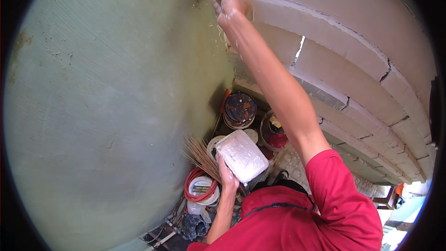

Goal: Applying white putty or plaster to a brick wall using a scraper tool.

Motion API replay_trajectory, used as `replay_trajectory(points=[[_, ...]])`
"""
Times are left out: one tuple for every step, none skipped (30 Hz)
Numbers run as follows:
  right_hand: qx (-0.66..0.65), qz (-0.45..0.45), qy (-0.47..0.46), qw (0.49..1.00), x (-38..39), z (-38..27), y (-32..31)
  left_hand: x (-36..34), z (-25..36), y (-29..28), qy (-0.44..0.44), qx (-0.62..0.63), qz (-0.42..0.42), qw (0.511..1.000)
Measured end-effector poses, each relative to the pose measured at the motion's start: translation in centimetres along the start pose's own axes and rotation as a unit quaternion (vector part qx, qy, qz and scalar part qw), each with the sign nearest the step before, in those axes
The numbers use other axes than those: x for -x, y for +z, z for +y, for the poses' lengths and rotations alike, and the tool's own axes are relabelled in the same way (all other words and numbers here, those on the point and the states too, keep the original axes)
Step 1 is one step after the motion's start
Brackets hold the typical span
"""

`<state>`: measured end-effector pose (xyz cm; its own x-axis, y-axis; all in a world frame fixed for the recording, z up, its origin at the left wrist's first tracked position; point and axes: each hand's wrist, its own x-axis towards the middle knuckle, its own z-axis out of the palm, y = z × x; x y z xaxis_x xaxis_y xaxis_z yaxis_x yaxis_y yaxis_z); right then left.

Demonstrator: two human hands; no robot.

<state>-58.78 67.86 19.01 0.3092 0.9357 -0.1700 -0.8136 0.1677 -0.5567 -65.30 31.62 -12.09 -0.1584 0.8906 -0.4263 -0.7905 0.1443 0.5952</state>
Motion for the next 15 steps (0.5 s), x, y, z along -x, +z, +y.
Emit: replay_trajectory(points=[[0.000,0.002,0.002,1.000,0.4,-0.5,0.7,0.0,0.0,-0.2,-0.001,-0.003,0.001,1.000],[-0.011,0.005,-0.007,1.000,0.6,-1.0,1.3,-0.1,0.0,-0.2,-0.001,-0.004,0.002,1.000],[-0.023,0.007,-0.017,1.000,1.0,-1.1,1.7,-0.2,0.0,-0.3,0.003,-0.006,0.004,1.000],[-0.023,0.007,-0.017,1.000,1.7,-0.8,1.6,-0.3,0.0,-0.3,0.007,-0.008,0.007,1.000],[-0.001,-0.038,-0.049,0.998,2.4,-0.1,1.0,-0.4,0.1,0.0,0.007,-0.008,0.004,1.000],[0.022,-0.082,-0.078,0.993,3.1,0.8,0.2,-0.4,0.3,0.1,0.010,-0.007,0.009,1.000],[0.029,-0.096,-0.058,0.993,3.9,1.6,-0.8,-0.3,0.4,0.3,0.014,-0.006,0.014,1.000],[0.036,-0.108,-0.037,0.993,4.7,2.3,-2.1,-0.3,0.5,0.3,0.015,-0.005,0.016,1.000],[0.037,-0.109,-0.036,0.993,5.0,3.0,-3.6,-0.2,0.6,0.5,0.021,-0.015,0.019,0.999],[0.044,-0.083,-0.010,0.996,5.3,3.5,-5.1,-0.2,0.7,0.6,0.028,-0.025,0.022,0.999],[0.051,-0.055,0.014,0.997,5.0,3.7,-6.4,0.0,0.8,0.7,0.028,-0.024,0.022,0.999],[0.052,-0.055,0.012,0.997,4.2,3.7,-7.5,0.0,0.8,1.0,0.020,-0.014,0.019,1.000],[0.063,-0.023,0.016,0.998,3.4,3.7,-8.5,0.0,0.8,1.2,0.011,-0.004,0.016,1.000],[0.074,0.009,0.023,0.997,3.2,3.6,-8.7,0.0,0.9,1.2,0.011,-0.004,0.017,1.000],[0.074,0.010,0.023,0.997,2.8,3.5,-8.5,0.1,0.9,1.2,0.011,-0.003,0.019,1.000]])
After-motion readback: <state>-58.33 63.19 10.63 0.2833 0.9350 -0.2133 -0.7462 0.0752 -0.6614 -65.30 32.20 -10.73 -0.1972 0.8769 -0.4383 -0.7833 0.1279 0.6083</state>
